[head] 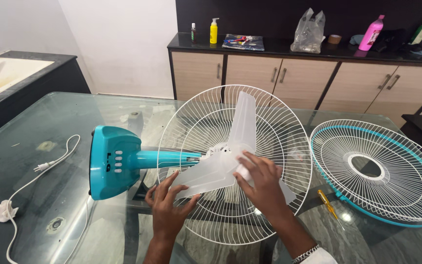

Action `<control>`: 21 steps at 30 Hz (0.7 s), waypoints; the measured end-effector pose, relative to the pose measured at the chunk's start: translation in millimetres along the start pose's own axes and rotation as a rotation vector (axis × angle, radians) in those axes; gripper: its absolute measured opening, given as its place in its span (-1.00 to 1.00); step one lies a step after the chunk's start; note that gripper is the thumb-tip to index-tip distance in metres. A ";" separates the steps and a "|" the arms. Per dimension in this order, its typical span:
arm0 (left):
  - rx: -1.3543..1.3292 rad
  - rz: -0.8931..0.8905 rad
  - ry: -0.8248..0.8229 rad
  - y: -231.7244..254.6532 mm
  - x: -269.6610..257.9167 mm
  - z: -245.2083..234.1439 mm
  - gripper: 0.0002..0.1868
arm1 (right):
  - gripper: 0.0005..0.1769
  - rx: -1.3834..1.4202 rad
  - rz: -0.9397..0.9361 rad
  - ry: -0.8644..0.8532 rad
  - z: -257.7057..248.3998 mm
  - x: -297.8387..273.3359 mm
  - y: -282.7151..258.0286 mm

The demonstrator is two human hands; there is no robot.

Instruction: The person disassembles a teal LG table fan on a glass table. They remove the front grille, detach the fan blades, unscrew the rear grille, and use a screwdriver to loosen the motor housing.

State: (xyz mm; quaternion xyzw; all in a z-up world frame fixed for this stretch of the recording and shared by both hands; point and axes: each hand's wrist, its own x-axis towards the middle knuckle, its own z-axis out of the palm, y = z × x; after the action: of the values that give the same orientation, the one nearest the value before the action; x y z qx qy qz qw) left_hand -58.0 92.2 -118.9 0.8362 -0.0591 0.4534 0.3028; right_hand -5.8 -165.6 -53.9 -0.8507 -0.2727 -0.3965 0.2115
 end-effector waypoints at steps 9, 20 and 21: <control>-0.003 -0.003 -0.001 -0.7 -0.1 0.6 -0.58 | -0.54 0.141 0.007 0.049 5.0 -9.7 -0.3; 0.001 0.011 -0.002 -1.1 -1.6 1.4 -0.55 | -0.57 0.091 0.006 -0.151 -23.6 0.9 -0.3; 0.020 0.010 -0.005 0.0 -1.5 0.3 -0.53 | -0.57 0.106 0.023 -0.175 -26.4 -0.3 0.5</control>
State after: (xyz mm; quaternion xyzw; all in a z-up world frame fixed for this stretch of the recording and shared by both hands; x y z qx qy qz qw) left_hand -58.7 91.7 -120.2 0.8402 -0.0596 0.4533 0.2917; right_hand -20.5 -181.3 -38.5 -0.8729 -0.3007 -0.3030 0.2362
